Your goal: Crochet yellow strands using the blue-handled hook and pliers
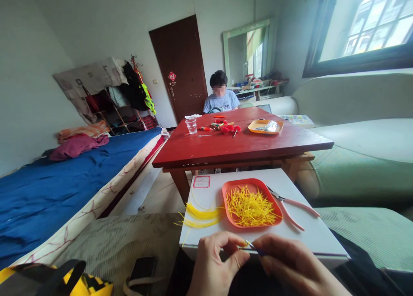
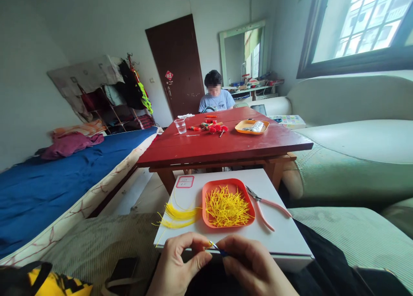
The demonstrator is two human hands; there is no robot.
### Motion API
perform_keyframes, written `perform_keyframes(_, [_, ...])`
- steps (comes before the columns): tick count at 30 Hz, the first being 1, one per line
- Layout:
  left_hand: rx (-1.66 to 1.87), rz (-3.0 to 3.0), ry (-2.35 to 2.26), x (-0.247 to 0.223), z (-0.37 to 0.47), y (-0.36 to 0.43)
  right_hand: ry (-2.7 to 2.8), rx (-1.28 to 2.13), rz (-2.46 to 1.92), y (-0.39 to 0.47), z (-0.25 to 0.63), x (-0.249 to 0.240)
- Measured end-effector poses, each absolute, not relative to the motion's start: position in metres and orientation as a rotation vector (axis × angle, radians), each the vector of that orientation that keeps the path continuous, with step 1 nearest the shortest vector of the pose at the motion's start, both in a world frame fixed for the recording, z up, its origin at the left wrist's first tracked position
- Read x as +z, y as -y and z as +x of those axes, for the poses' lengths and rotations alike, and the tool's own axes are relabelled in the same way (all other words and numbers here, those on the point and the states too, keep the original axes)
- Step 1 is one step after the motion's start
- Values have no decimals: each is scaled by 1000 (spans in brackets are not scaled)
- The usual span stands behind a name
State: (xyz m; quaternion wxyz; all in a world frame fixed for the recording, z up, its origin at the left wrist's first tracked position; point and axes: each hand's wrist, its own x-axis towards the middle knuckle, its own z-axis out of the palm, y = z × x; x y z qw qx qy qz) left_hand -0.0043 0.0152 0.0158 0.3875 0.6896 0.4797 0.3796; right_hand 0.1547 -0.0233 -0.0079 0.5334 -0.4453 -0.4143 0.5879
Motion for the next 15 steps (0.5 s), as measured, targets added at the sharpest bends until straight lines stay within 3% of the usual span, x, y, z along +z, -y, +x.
perform_keyframes(11, [678,2406,-1039,41,-11,-22,1145,1409,-1156,24,171,-13])
perform_keyframes(15, [682,2139,-1049,29,-15,-15,960,1586,-1218,9,204,0])
